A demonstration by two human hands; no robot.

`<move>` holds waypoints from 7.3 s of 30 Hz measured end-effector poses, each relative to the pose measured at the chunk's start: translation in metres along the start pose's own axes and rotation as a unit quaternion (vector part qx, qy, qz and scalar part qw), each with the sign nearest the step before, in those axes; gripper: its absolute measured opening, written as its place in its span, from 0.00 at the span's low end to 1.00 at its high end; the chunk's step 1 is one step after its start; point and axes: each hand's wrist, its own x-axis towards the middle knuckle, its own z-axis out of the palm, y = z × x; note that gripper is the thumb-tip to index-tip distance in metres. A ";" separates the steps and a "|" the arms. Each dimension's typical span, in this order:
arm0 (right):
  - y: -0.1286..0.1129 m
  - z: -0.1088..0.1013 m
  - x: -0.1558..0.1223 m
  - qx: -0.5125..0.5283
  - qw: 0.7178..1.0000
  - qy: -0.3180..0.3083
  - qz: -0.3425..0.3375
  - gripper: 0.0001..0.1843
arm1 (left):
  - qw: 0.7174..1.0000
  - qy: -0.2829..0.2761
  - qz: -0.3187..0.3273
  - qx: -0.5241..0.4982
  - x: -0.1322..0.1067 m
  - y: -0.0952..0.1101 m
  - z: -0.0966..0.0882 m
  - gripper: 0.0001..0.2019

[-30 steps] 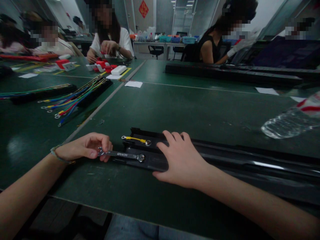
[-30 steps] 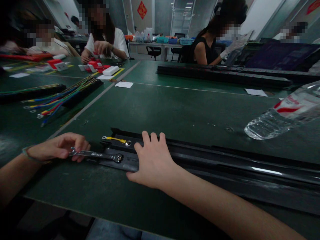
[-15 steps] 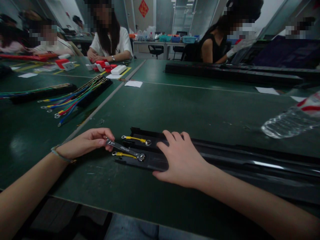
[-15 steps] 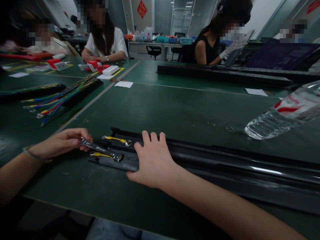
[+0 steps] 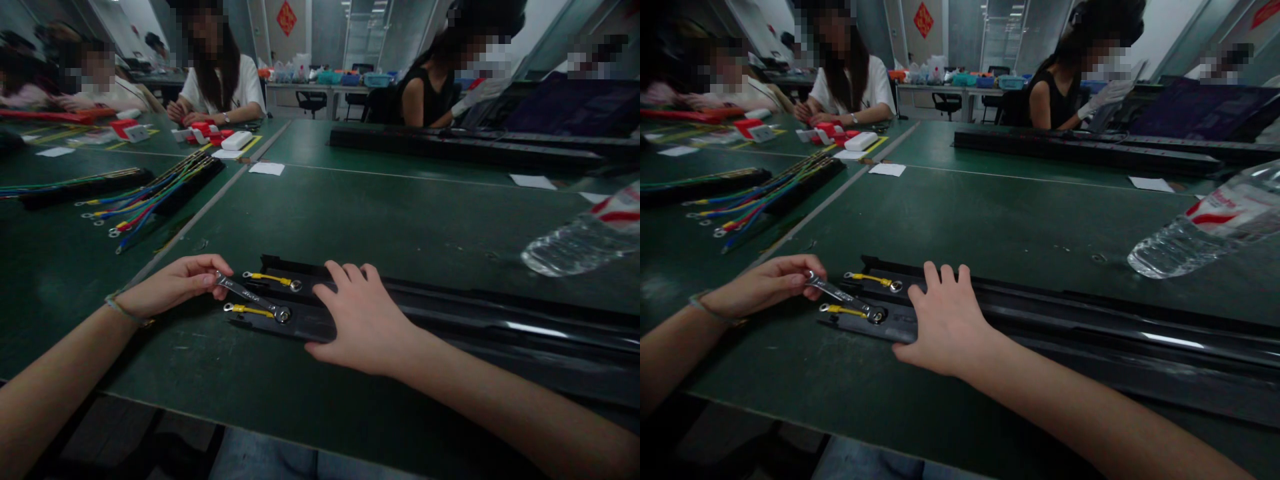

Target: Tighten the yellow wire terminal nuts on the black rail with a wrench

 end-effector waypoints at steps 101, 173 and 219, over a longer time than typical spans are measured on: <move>0.001 0.000 -0.001 0.006 1.000 -0.006 -0.001 0.35 | 0.995 -0.081 -0.013 0.059 -0.001 0.005 0.000 0.08; 0.001 -0.001 0.000 0.003 1.000 -0.027 0.006 0.37 | 0.995 -0.042 -0.032 -0.085 -0.001 0.009 0.010 0.11; 0.000 -0.003 0.000 0.008 1.000 -0.017 0.003 0.35 | 0.996 -0.066 0.005 -0.059 -0.003 0.005 0.003 0.09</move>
